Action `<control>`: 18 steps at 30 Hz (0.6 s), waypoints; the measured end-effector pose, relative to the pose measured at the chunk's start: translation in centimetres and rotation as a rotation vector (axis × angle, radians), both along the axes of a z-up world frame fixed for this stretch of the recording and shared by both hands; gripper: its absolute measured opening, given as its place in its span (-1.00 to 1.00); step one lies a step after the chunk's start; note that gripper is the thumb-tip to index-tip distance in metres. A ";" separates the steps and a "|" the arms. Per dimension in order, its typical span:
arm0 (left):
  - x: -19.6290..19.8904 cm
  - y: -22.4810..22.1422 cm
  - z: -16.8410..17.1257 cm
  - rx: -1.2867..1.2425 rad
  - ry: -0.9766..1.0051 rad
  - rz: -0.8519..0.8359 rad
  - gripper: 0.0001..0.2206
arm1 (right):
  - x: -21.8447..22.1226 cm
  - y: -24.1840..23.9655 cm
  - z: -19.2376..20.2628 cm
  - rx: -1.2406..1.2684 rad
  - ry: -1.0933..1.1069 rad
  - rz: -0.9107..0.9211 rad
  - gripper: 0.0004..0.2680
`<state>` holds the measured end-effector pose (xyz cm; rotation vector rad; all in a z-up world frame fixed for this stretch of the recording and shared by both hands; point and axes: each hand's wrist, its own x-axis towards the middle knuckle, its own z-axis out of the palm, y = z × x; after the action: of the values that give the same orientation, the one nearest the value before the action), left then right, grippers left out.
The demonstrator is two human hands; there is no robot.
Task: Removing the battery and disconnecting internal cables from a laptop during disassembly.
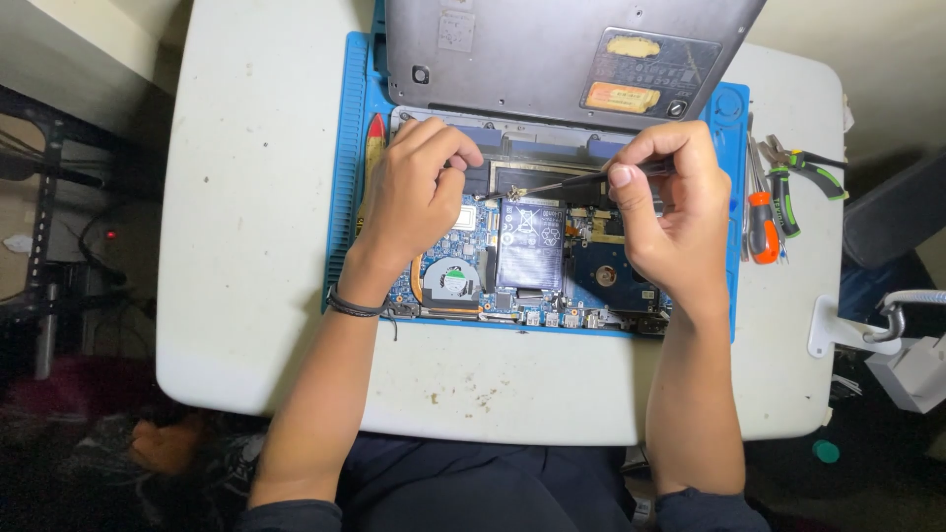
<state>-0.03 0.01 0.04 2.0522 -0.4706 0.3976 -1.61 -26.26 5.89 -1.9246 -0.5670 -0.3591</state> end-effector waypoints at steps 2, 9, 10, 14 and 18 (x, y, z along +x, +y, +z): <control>0.0 0.0 -0.1 0.000 -0.002 0.001 -0.72 | -0.1 0.0 0.1 -0.002 -0.006 -0.003 -0.95; 0.0 0.1 -0.2 0.011 -0.006 -0.013 -0.73 | 0.0 -0.1 0.0 0.006 -0.017 0.014 -0.95; 0.0 0.1 -0.1 0.011 -0.006 -0.013 -0.73 | 0.0 0.0 0.0 0.006 -0.017 0.013 -0.95; -0.2 0.2 0.6 0.015 -0.012 -0.047 -0.74 | -0.1 -0.1 0.3 0.064 -0.023 0.005 -0.94; -0.7 0.0 1.6 0.034 -0.004 -0.134 -0.76 | 0.1 -1.0 0.5 0.125 -0.032 -0.004 -0.94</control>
<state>-0.69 -0.02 1.62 2.0396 -0.6180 0.3152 -1.54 -27.22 6.37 -1.8032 -0.5488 -0.4194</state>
